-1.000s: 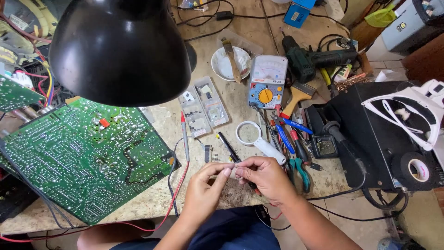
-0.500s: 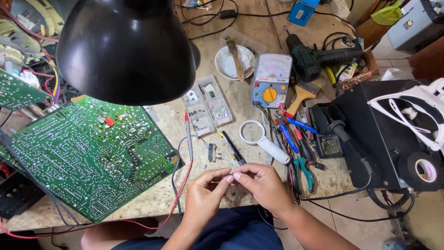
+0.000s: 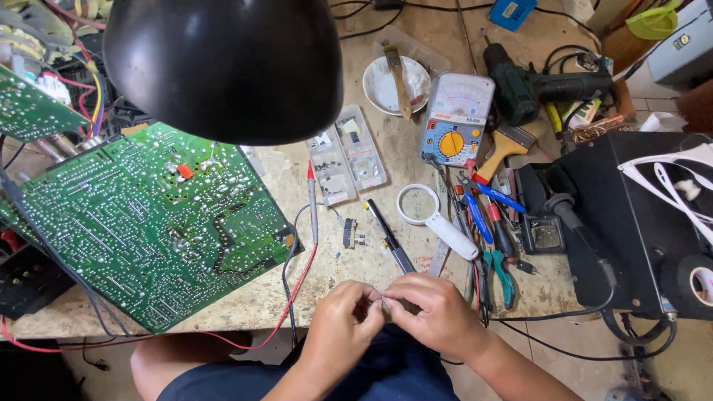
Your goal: Testing and inspecting electronic components on a television circuit board using a magnifying glass and multimeter probes.
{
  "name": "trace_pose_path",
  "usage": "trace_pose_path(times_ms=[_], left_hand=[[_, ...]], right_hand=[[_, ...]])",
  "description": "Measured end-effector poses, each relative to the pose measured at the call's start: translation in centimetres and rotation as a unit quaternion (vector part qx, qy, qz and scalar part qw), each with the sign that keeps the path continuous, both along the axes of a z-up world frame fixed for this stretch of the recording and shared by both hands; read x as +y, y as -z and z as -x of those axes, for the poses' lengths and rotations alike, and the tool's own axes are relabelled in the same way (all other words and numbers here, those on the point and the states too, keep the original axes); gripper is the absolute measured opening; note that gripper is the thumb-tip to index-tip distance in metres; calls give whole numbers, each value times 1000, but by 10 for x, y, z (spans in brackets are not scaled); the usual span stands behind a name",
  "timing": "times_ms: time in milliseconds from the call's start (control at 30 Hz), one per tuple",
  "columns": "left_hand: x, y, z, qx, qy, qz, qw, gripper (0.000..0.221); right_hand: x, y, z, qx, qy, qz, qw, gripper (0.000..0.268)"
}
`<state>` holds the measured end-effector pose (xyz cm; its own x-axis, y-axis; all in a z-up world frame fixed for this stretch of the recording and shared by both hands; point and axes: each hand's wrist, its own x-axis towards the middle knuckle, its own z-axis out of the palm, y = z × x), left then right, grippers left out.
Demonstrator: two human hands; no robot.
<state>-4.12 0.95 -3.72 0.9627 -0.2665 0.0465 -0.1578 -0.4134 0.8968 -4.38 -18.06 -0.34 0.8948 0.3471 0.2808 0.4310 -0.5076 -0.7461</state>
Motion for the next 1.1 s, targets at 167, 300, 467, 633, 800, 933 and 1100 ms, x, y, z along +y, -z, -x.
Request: trace_pose_path(times_ms=[167,300,467,633,800,933,1100], left_hand=[[2,9,9,-40,50,-26,998,10],[0,-2,9,-61,75,-20,995,14],[1,-2,6,-57,91,-1,994,14],[4,-5,0,-59,87,22,994,9],[18,-16,0,19,72,67,995,7],[24,-9,4,158,-7,82,984,6],[19,-14,-2,289,-85,88,950,5]], right_hand=[[1,-3,3,24,-19,13,999,11],[-4,-5,1,17,-47,35,998,9],[-6,-9,-3,3,-66,52,996,3],[-2,-15,-6,-21,-57,94,994,2],[-33,-4,-36,-113,77,162,977,11],[-40,-30,-36,114,167,21,979,12],[-4,-28,-27,176,-5,21,984,30]])
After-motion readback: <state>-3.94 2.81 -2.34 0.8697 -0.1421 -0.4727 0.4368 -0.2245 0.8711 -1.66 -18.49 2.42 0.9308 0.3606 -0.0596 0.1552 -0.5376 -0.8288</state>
